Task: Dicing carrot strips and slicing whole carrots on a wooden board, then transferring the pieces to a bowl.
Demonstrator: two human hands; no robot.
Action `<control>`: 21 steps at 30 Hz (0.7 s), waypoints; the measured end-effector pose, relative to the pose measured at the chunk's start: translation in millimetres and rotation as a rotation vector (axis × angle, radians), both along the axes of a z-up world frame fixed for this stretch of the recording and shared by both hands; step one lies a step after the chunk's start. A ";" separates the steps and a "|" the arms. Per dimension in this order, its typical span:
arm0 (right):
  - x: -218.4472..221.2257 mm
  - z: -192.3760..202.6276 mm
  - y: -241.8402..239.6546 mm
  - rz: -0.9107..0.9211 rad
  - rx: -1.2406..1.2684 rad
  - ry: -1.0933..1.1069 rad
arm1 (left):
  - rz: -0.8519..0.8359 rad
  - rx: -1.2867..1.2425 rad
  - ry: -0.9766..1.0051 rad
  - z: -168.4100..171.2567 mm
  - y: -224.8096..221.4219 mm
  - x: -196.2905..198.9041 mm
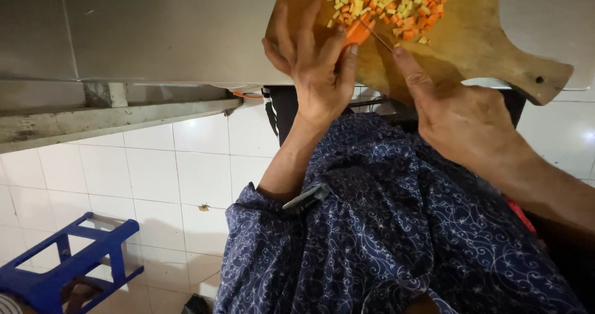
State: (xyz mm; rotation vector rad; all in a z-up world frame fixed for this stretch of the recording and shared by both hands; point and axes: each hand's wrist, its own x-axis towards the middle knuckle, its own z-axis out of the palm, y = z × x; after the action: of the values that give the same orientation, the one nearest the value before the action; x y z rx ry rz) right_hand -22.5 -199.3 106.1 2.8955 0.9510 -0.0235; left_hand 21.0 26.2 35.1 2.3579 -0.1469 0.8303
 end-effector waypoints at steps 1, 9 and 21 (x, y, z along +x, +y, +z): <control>5.8 4.7 6.1 0.001 0.000 0.003 | 0.001 0.000 0.003 0.3 1.4 0.6; 1.2 -2.6 8.3 0.007 -0.177 -0.095 | 0.119 -0.034 0.078 -1.7 -9.4 -8.4; -4.0 -2.8 4.6 -0.088 0.088 0.072 | 0.109 -0.044 0.063 -8.1 -11.3 -5.7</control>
State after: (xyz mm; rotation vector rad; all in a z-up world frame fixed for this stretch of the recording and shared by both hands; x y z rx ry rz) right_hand -26.5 -194.6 103.3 3.0343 0.8556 -0.0946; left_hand 15.3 14.8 27.0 2.3638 0.0256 0.8014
